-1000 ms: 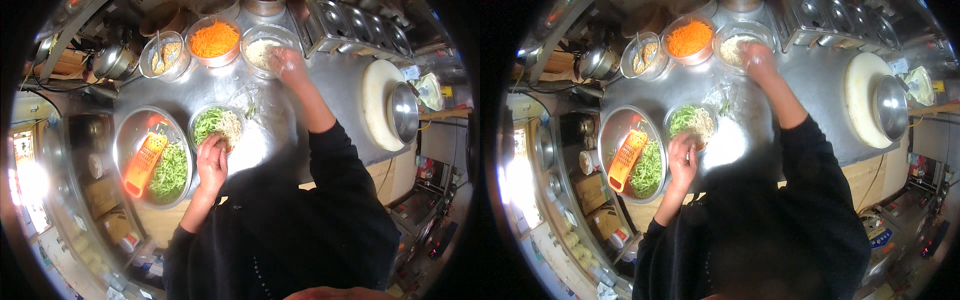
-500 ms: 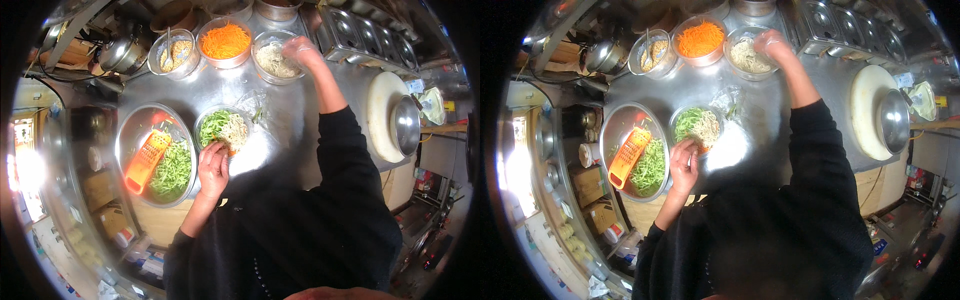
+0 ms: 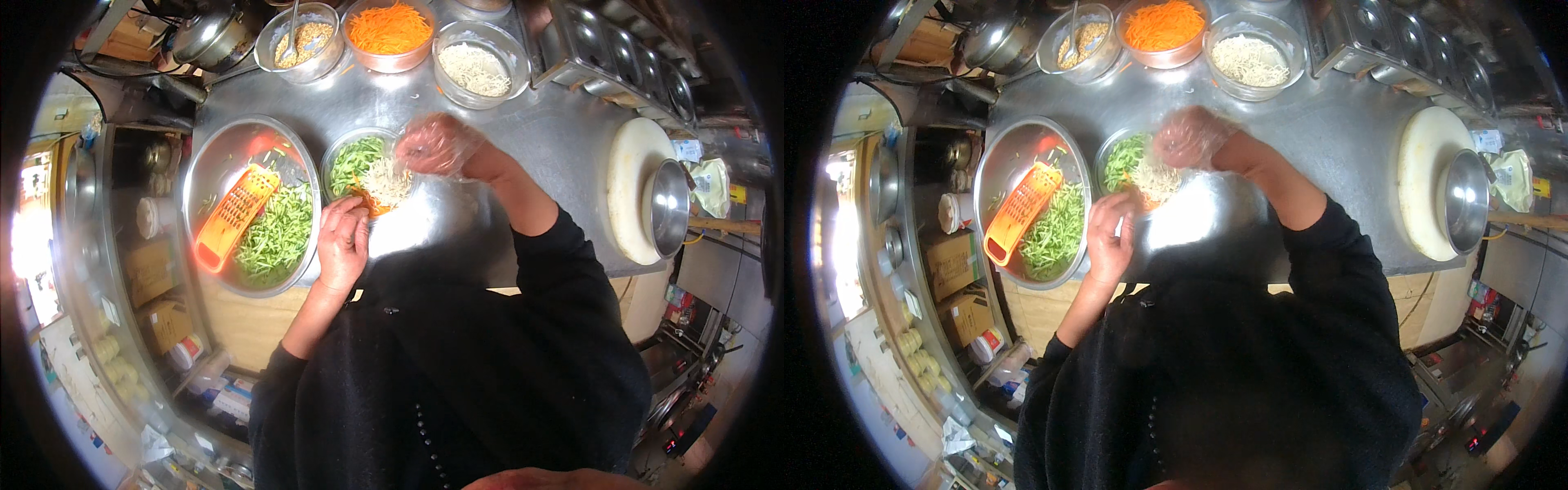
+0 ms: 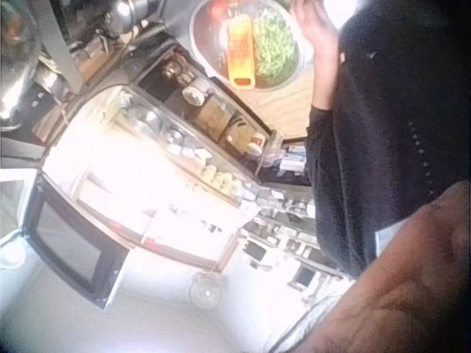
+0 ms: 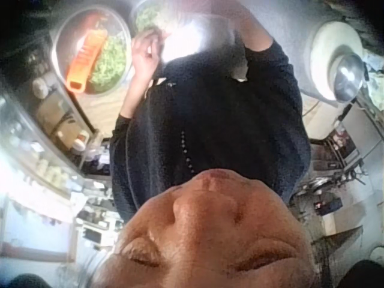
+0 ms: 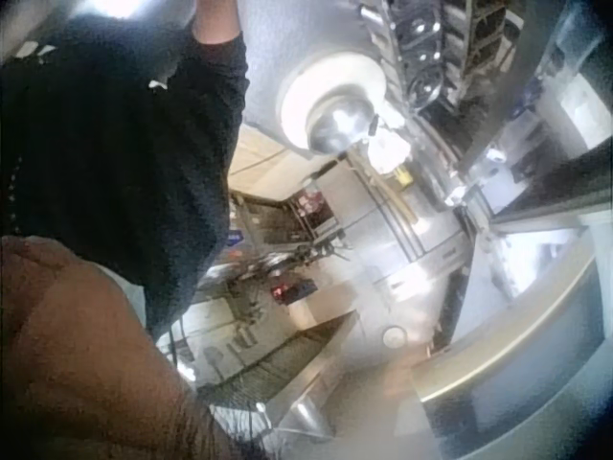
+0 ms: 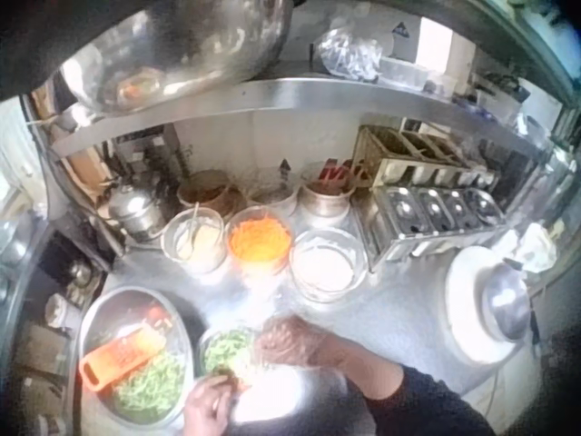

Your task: The person assembles a noodle salad by layering noodles, shredded cucumber, shredded carrots, and bean sprouts into a clear plastic container. They then place the container into a white plastic bag, add a receipt and chopsticks, and tie the bag closed.

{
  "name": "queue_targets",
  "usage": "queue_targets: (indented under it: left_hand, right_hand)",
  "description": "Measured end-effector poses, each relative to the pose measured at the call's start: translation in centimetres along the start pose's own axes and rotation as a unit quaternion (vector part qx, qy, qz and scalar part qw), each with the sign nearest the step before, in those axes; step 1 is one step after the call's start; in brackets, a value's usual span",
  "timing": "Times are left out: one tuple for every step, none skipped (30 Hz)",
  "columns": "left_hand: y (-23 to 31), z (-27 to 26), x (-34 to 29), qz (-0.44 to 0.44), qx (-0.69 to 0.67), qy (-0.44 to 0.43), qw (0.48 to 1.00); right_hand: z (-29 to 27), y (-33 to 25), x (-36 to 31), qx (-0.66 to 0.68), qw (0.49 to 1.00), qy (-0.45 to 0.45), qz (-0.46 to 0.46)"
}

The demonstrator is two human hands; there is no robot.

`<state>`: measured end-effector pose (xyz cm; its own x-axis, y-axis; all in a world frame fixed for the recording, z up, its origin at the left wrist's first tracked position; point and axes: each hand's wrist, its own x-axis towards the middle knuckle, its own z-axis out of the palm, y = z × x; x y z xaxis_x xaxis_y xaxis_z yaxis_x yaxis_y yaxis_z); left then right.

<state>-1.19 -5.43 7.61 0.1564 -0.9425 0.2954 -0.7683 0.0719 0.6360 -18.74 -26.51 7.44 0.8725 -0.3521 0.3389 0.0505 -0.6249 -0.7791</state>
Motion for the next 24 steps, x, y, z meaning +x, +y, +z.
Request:
queue_targets:
  left_hand:
    - [0.0,0.0,-0.2,-0.002,0.001,-0.002,1.0]
    - [0.0,0.0,-0.3,-0.005,0.001,-0.003,1.0]
    - [0.0,0.0,-0.3,-0.003,-0.002,-0.001,1.0]
    - [0.0,0.2,-0.4,0.0,0.004,-0.007,1.0]
    - [0.0,0.4,-0.3,0.009,0.007,-0.009,1.0]
    - [0.0,0.7,-0.1,0.019,0.009,-0.011,1.0]
    - [0.0,0.9,0.0,0.031,0.031,-0.03,0.999]
    - [0.1,1.3,0.1,0.037,0.064,-0.03,0.997]
    - [0.3,1.8,0.4,0.036,0.095,-0.029,0.994]
    - [0.4,2.2,0.6,0.036,0.126,-0.029,0.991]
    - [0.3,2.6,1.0,0.032,0.149,-0.016,0.988]
    - [0.2,2.8,1.3,0.031,0.162,-0.02,0.986]
    - [0.1,2.9,1.6,0.028,0.174,-0.028,0.984]
    - [0.0,3.0,1.8,0.023,0.184,-0.033,0.982]
    - [-0.2,3.0,2.2,0.035,0.191,-0.036,0.98]
    - [-0.3,3.0,2.3,0.047,0.176,-0.019,0.983]
    - [-0.4,3.0,2.5,0.052,0.161,-0.005,0.986]
    - [-0.4,3.0,2.7,0.054,0.145,0.005,0.988]
    - [-0.3,3.1,2.8,0.053,0.145,0.017,0.988]
    - [-0.2,3.3,3.0,0.045,0.138,0.011,0.989]
    - [0.0,3.7,3.3,0.034,0.129,0.009,0.991]
    - [0.3,4.2,3.6,0.022,0.115,0.012,0.993]
    - [0.5,4.7,4.0,0.016,0.12,-0.009,0.993]
    - [0.7,5.1,4.3,0.015,0.12,-0.017,0.993]
  right_hand:
    - [0.9,0.3,-0.1,0.014,0.997,-0.036,0.06]
    - [1.9,0.5,-0.1,0.029,0.993,-0.063,0.099]
    - [2.5,0.8,-0.4,0.028,0.978,-0.114,0.172]
    - [2.8,1.1,-0.7,0.034,0.986,-0.083,0.141]
    - [3.0,1.4,-1.1,0.025,0.986,-0.075,0.144]
    - [3.0,1.8,-1.4,0.015,0.988,-0.058,0.141]
    - [3.1,2.1,-1.7,0.09,0.984,-0.021,0.155]
    - [3.3,2.4,-1.8,0.164,0.973,0.026,0.161]
    - [3.0,2.8,-2.0,0.188,0.969,0.056,0.151]
    - [3.0,3.1,-2.1,0.147,0.978,0.06,0.132]
    - [2.8,3.5,-2.2,0.057,0.992,0.048,0.097]
    - [2.7,3.7,-2.2,-0.031,0.997,0.056,0.05]
    - [2.7,3.7,-2.2,-0.024,0.996,0.054,0.062]
    - [2.7,3.7,-2.2,-0.013,0.995,0.074,0.064]
    - [2.6,3.6,-2.3,-0.014,0.994,0.085,0.062]
    - [2.5,3.3,-2.3,-0.014,0.993,0.097,0.06]
    - [2.3,2.9,-2.4,-0.025,0.993,0.1,0.056]
    - [2.0,2.4,-2.4,-0.035,0.993,0.106,0.048]
    - [1.5,2.0,-2.5,-0.073,0.991,0.102,0.042]
    - [1.0,1.5,-2.5,-0.108,0.989,0.098,0.033]
    - [0.5,1.0,-2.4,-0.144,0.985,0.093,0.025]
    - [0.1,0.6,-2.3,-0.152,0.983,0.101,0.013]
    - [-0.2,0.3,-2.2,-0.162,0.981,0.107,0.0]
    - [-0.5,0.0,-2.0,-0.172,0.979,0.111,-0.017]
